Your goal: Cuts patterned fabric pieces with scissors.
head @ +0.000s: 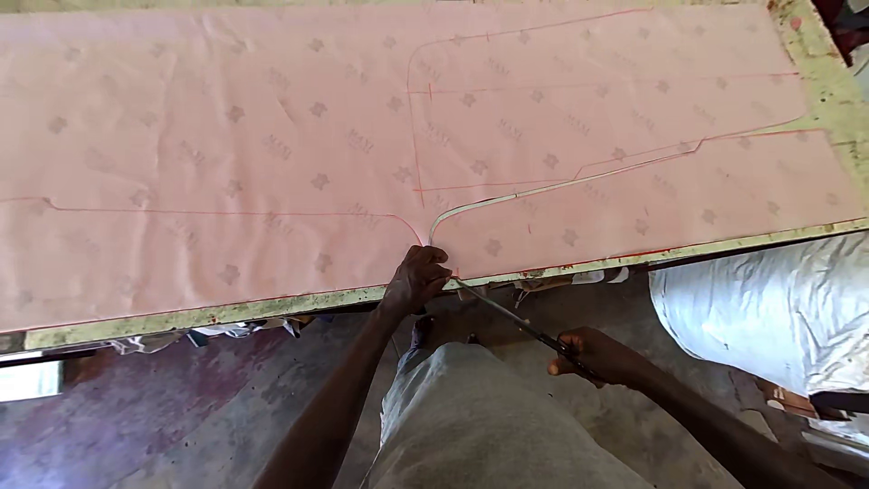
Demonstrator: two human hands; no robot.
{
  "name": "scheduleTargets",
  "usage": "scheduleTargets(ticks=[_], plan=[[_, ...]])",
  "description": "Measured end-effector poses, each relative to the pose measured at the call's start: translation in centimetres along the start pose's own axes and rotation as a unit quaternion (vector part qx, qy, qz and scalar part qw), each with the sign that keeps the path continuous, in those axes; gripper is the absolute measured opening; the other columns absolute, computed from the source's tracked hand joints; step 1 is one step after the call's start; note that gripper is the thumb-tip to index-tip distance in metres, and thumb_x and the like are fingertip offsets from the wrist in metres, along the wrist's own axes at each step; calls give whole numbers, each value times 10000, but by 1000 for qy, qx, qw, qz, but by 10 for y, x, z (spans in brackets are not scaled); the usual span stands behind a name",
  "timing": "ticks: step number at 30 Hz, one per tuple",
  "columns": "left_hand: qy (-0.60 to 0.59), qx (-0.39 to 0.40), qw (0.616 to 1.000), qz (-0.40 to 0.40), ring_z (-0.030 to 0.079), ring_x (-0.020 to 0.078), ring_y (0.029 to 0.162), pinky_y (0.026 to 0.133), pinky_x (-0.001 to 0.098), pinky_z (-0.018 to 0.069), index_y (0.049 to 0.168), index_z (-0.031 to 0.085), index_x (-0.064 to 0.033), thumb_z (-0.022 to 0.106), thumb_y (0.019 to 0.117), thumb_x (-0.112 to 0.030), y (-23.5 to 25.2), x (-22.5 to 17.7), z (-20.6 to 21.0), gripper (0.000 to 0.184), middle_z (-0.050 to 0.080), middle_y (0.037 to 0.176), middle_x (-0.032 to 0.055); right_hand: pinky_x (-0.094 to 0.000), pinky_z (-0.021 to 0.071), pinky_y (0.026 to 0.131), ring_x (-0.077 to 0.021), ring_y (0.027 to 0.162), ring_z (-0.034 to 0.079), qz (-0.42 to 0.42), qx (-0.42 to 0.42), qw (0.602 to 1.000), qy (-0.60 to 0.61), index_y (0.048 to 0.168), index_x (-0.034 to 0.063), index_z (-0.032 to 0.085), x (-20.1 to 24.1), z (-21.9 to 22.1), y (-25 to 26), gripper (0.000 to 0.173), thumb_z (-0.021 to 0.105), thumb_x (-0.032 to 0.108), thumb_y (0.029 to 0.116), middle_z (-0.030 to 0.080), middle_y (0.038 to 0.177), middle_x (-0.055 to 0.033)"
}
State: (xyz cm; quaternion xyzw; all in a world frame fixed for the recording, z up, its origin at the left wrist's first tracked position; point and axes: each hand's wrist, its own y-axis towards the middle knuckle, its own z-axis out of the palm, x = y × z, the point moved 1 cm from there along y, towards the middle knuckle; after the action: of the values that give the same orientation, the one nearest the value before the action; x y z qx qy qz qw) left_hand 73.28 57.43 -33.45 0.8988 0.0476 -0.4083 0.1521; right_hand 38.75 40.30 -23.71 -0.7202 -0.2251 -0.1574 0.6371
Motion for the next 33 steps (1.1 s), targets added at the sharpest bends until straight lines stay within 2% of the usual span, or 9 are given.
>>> scheduleTargets(ticks=[2, 4, 9, 13, 17, 22, 26, 31, 33], plan=[[-5, -6, 1000, -1, 568, 213, 1175, 1019, 384, 473, 1010, 807, -132, 686, 957, -224, 0, 1, 0, 161, 655, 1247, 61, -295, 429, 475, -117, 477, 485, -12, -11, 994, -108, 824, 102, 616, -4, -1, -5, 529, 789, 602, 819, 519, 594, -10], [-3, -4, 1000, -2, 565, 208, 1183, 1030, 381, 471, 1009, 807, -137, 685, 962, -233, 0, 1, 0, 162, 653, 1247, 54, -318, 423, 504, -115, 509, 476, -28, -9, 990, -139, 838, 126, 628, -13, 5, -10, 584, 766, 691, 781, 502, 610, 10], [-8, 17, 1000, 1, 541, 219, 1225, 1057, 395, 449, 1039, 785, -129, 658, 968, -228, 0, 0, -3, 176, 629, 1289, 55, -235, 427, 443, -76, 457, 489, -46, -31, 997, 59, 877, 132, 617, -39, 38, -16, 552, 794, 646, 783, 527, 601, 26], [-13, 11, 999, -28, 507, 253, 1308, 1110, 413, 422, 1112, 750, -81, 639, 936, -164, -5, -6, -5, 224, 601, 1367, 75, -237, 456, 427, -81, 448, 507, -75, -87, 970, 213, 876, 138, 609, -51, 68, -19, 532, 795, 628, 791, 527, 600, 28], [32, -3, 999, -41, 545, 247, 1230, 1033, 428, 465, 1094, 760, -121, 662, 936, -207, -8, -5, -7, 205, 596, 1366, 63, -230, 432, 410, -70, 433, 480, -105, -156, 937, 294, 875, 131, 625, -61, 96, -17, 515, 795, 613, 805, 516, 587, 35], [65, 34, 997, -13, 578, 226, 1100, 937, 442, 487, 1052, 786, -179, 693, 951, -245, -4, 0, -15, 152, 610, 1302, 45, -222, 436, 406, -57, 426, 484, -98, -227, 902, 353, 865, 137, 626, -55, 127, -19, 491, 789, 597, 814, 519, 576, 50], [56, 68, 996, 20, 584, 220, 1124, 944, 440, 486, 1049, 796, -181, 671, 965, -262, -1, 8, -20, 172, 639, 1279, 37, -218, 443, 418, -48, 440, 484, -75, -179, 919, 344, 890, 155, 619, -44, 132, -22, 453, 753, 585, 845, 505, 595, 66], [36, 88, 994, 57, 562, 238, 1211, 987, 461, 460, 1034, 803, -174, 654, 973, -268, 3, 18, -22, 186, 669, 1275, 16, -228, 468, 438, -66, 466, 521, -71, -60, 928, 360, 932, 150, 618, -24, 140, -14, 595, 757, 709, 779, 544, 631, 42], [26, 91, 994, 62, 556, 240, 1234, 999, 464, 449, 1036, 802, -175, 657, 974, -260, 4, 21, -23, 179, 671, 1289, 10, -231, 484, 458, -71, 486, 538, -76, -24, 919, 387, 956, 148, 615, -14, 151, -10, 594, 755, 700, 789, 549, 647, 40]])
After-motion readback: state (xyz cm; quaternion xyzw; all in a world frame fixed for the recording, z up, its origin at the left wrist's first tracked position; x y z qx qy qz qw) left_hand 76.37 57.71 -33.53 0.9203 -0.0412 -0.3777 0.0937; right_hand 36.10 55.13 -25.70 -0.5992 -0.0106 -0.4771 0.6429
